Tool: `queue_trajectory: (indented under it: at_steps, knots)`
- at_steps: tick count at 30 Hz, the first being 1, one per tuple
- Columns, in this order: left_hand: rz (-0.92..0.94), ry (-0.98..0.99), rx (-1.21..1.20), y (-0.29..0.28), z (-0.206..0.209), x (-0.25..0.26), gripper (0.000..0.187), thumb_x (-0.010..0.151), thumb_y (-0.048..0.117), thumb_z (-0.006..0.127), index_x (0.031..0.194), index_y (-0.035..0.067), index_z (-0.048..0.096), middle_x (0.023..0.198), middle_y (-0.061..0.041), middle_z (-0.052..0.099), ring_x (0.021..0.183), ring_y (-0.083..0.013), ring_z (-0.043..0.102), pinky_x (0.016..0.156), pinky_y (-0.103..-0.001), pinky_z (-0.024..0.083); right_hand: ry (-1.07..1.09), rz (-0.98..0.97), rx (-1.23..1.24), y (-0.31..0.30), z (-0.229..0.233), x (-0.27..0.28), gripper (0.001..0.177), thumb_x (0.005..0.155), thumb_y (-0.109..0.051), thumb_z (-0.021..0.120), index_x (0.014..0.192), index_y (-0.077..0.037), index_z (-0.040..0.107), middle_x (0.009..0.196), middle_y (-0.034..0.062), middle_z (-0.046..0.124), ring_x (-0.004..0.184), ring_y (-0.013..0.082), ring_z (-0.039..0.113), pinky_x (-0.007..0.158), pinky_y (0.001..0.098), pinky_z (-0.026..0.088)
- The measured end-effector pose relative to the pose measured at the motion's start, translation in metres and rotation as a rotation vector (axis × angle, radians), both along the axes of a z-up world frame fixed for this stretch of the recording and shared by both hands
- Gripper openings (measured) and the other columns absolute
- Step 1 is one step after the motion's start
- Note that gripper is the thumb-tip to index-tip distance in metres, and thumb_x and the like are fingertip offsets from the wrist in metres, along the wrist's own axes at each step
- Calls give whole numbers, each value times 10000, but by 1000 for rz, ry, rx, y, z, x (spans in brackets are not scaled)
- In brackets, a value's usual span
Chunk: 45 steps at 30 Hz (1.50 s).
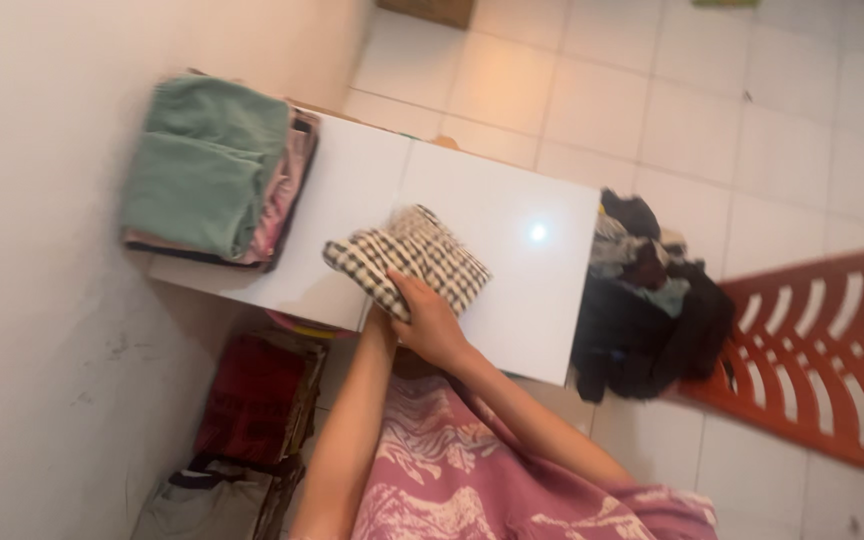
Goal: The person picks up several garments from a chair and folds them one by one on a table, including a checkered skirt, a grey shirt, a brown cloth, a camouflage-patterned shirt, a pair of black shorts, a dark blue shirt, and a dark long-sleeved garment.
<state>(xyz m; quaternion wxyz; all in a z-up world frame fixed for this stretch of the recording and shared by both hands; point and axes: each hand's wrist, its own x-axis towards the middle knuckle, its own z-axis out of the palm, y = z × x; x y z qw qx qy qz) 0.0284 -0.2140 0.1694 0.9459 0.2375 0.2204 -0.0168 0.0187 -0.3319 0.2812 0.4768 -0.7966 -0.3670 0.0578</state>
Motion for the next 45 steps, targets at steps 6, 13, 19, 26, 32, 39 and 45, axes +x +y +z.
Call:
queue_trajectory:
  at_steps: [6, 13, 19, 26, 32, 39, 45]
  knots:
    - [205, 241, -123, -19, 61, -45, 793, 865, 754, 352, 1291, 109, 530, 1130, -96, 644, 1000, -239, 666, 771, -432, 615, 255, -27, -195, -12, 6, 17, 589, 752, -19, 680, 1340, -13, 637, 1099, 190, 732, 959, 291, 735, 873, 376, 573]
    - [267, 130, -147, 15, 73, -57, 495, 963, 294, 606, 1294, -68, 543, 1150, -200, 678, 1036, -327, 677, 890, -470, 565, 228, 130, -137, 8, 55, -8, 494, 766, -94, 760, 1232, 30, 649, 904, 148, 661, 789, 244, 661, 698, 371, 559]
    - [166, 71, -61, 81, 135, -29, 476, 901, 196, 575, 1286, -81, 532, 1171, -200, 682, 1073, -325, 675, 934, -488, 571, 406, -100, 259, 14, 32, 53, 379, 1116, -360, 563, 1150, -7, 696, 914, 80, 659, 852, 119, 646, 719, 302, 546]
    - [156, -135, 43, 192, 203, 15, 519, 834, 92, 626, 1312, -81, 524, 1238, -197, 636, 1114, -301, 643, 1009, -440, 543, 1060, 4, -114, 93, 45, 119, 947, 962, -737, 160, 1107, 30, 697, 880, 193, 747, 740, 308, 749, 616, 405, 616]
    - [347, -52, 105, 259, 164, 77, 523, 764, -14, 672, 1266, -41, 525, 1199, -145, 638, 1116, -286, 630, 1034, -428, 536, 1349, 65, 731, 223, 56, 124, 512, 1009, -402, 484, 1354, -31, 564, 1184, 129, 703, 1017, 232, 718, 807, 353, 620]
    - [532, -93, 96, 375, 209, 127, 575, 788, 148, 727, 1311, 20, 525, 1255, -160, 639, 1159, -328, 626, 1006, -495, 519, 1135, -146, 553, 342, 120, 198, 408, 835, -34, 717, 1222, -41, 589, 1098, 131, 701, 982, 249, 724, 767, 401, 639]
    - [527, -191, 114, 405, 168, 65, 554, 923, 223, 660, 1403, -17, 524, 1328, -187, 600, 1218, -353, 585, 1031, -510, 505, 1061, 20, 506, 336, 72, 182, 418, 872, 3, 720, 1269, 5, 589, 1133, 135, 696, 1018, 268, 699, 857, 434, 624]
